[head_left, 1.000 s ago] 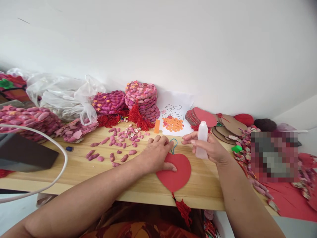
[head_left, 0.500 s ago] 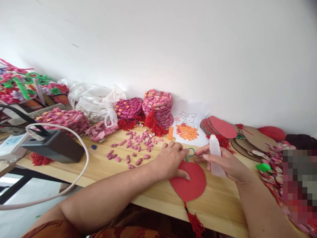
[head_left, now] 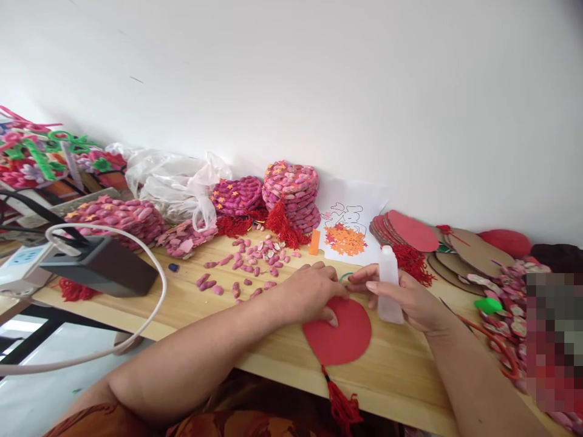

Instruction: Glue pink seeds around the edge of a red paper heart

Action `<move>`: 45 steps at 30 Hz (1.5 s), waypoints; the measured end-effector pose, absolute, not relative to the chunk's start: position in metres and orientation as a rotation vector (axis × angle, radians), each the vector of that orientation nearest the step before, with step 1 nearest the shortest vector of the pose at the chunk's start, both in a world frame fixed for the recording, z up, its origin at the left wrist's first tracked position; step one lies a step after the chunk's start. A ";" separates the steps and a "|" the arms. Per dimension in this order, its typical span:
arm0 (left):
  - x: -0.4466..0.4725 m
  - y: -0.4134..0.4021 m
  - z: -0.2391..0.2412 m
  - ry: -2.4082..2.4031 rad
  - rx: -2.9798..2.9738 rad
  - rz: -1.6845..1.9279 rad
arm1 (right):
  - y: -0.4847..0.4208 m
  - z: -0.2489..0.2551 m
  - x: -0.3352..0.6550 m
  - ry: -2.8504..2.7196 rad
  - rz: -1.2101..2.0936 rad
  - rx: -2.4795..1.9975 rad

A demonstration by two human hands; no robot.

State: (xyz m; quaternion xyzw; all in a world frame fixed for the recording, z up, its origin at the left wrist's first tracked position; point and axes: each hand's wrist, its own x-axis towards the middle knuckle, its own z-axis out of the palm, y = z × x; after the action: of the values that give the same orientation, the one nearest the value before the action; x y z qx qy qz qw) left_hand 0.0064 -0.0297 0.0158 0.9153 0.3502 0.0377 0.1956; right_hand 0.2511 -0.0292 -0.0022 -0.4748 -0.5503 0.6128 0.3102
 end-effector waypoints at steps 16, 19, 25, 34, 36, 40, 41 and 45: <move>0.014 -0.053 0.012 0.803 2.598 0.197 | -0.022 -0.010 0.244 -1.283 1.473 -1.192; 0.013 -0.071 0.008 0.726 2.686 0.199 | -0.023 -0.011 0.241 -1.313 1.496 -1.202; -0.002 -0.105 0.004 0.780 2.636 0.216 | -0.025 -0.011 0.237 -1.384 1.463 -1.163; -0.003 -0.130 -0.016 0.903 2.561 0.361 | -0.024 -0.014 0.232 -1.410 1.334 -1.125; 0.001 -0.132 -0.021 0.960 2.594 0.349 | -0.023 -0.016 0.233 -1.406 1.252 -1.141; 0.007 -0.136 -0.021 1.071 2.631 0.312 | -0.020 -0.022 0.237 -1.406 1.101 -1.181; 0.007 -0.136 -0.019 1.084 2.626 0.317 | -0.019 -0.024 0.238 -1.410 1.071 -1.194; 0.007 -0.137 -0.012 1.094 2.581 0.335 | -0.017 -0.030 0.239 -1.452 0.994 -1.265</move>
State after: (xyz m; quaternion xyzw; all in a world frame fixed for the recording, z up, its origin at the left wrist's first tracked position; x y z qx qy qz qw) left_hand 0.0074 -0.1367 -0.0121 0.9027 0.3825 0.1172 0.1584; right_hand 0.2393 -0.0174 -0.0296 -0.5159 -0.5920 0.4054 0.4680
